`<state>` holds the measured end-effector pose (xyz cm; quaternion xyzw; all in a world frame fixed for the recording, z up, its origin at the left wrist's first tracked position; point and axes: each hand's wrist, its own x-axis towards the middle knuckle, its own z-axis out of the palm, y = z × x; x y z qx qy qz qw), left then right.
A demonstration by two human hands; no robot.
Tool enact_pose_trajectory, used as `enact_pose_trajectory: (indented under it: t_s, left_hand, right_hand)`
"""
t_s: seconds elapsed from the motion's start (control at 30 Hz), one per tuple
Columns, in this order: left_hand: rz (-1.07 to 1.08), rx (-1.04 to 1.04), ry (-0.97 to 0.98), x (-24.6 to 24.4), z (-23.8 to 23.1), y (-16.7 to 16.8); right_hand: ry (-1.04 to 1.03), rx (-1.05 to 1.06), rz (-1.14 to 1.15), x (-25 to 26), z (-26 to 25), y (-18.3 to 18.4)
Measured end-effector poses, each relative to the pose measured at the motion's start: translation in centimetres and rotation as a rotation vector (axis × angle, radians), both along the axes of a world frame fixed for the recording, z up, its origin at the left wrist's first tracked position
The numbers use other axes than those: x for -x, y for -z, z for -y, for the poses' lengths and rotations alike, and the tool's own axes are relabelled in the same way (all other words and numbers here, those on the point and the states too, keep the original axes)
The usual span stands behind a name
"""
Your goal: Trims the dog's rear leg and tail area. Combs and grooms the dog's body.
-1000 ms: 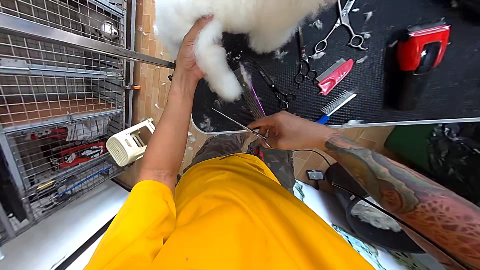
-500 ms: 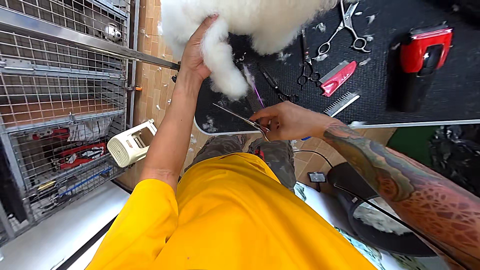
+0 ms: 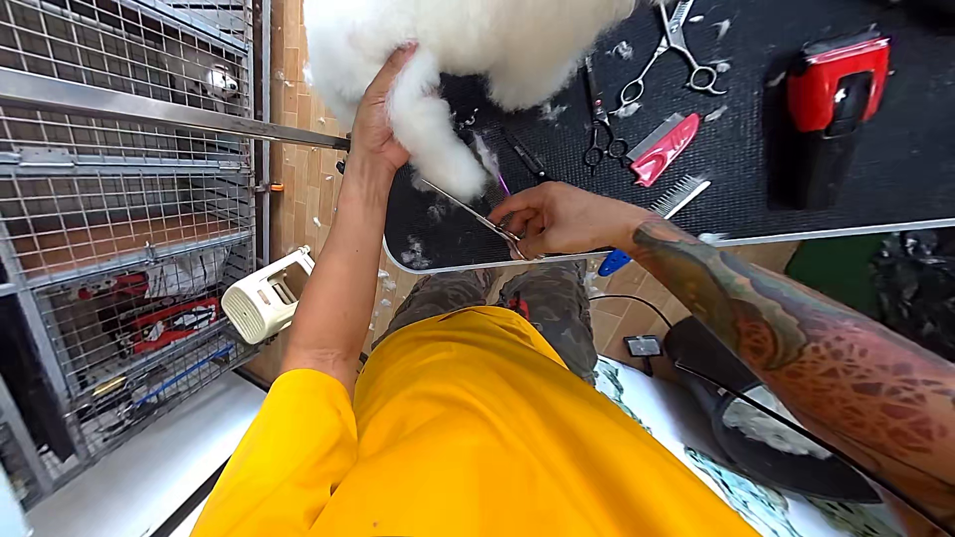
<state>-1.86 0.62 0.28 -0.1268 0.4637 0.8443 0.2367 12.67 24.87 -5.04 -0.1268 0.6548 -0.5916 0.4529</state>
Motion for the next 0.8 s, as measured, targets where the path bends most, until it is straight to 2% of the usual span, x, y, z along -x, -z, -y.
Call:
enact_pose_trajectory:
  t_s: [0.13,0.8]
  left_hand:
    - [-0.018,-0.003,-0.001,-0.1,-0.1,0.0]
    - [-0.012,-0.025,-0.01,-0.2,-0.2,0.1]
  right_hand:
    - [-0.03,-0.035,0.004,-0.1,-0.1,-0.4]
    - [0.071,-0.071,-0.023,0.6,1.6,-0.5]
